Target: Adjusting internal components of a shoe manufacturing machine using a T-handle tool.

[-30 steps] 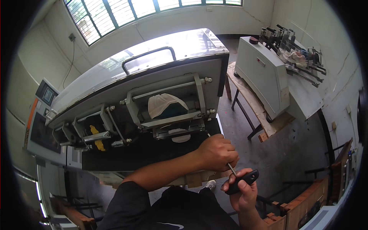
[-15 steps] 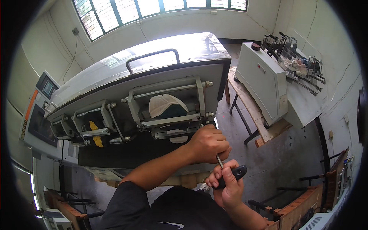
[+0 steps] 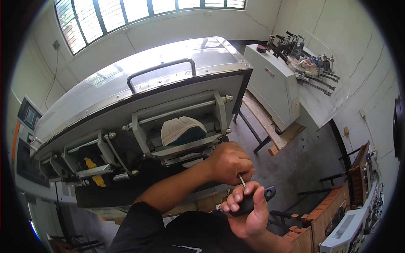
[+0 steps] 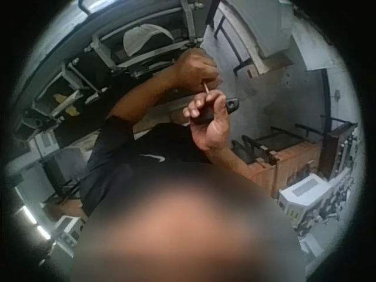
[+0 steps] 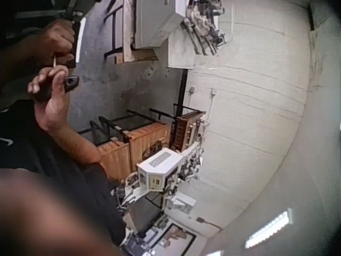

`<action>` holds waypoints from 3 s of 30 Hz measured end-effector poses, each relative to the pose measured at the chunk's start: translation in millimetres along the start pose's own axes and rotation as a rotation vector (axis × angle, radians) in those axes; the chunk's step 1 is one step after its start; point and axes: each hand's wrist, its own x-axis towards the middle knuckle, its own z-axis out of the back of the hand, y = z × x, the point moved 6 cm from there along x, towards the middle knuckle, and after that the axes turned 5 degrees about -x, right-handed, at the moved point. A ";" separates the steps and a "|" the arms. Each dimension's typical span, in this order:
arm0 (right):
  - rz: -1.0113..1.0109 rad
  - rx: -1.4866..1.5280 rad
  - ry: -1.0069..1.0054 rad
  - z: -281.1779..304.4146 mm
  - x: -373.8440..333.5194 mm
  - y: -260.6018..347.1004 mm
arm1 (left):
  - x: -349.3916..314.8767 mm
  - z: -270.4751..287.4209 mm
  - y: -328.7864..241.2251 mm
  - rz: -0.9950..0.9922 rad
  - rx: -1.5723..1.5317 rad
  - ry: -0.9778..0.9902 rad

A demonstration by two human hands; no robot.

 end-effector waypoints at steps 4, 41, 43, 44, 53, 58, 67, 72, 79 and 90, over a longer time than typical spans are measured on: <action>0.055 0.009 -0.038 -8.7 -2.1 -1.4 | -1.3 2.4 1.5 -0.033 -0.131 0.003; 0.050 0.430 0.435 -6.1 -2.2 0.8 | -7.9 7.9 4.2 -0.082 -0.135 -0.268; 0.037 0.457 0.425 -10.5 3.4 8.9 | -6.5 8.0 4.8 -0.072 -0.154 -0.281; 0.021 0.479 0.427 -8.7 5.5 11.0 | -6.5 5.7 4.9 -0.072 -0.153 -0.272; 0.016 -1.270 0.337 -19.2 12.0 45.9 | -11.4 4.4 2.7 -0.098 -0.130 -0.218; -0.058 -2.279 0.536 -51.6 20.4 47.8 | -14.8 6.5 6.2 -0.043 -0.086 -0.249; 0.355 -0.341 -0.188 51.0 -16.8 0.4 | -13.3 -2.4 0.7 -0.086 -0.046 -0.397; 0.033 0.408 0.159 19.1 -24.2 -9.5 | -16.3 7.4 -0.5 -0.088 -0.024 -0.472; 0.039 0.421 0.167 3.7 -10.7 8.2 | -10.9 8.3 2.8 -0.038 -0.096 -0.513; 0.159 -2.460 0.546 -70.1 5.5 56.5 | -17.0 2.1 3.9 -0.046 -0.056 -0.439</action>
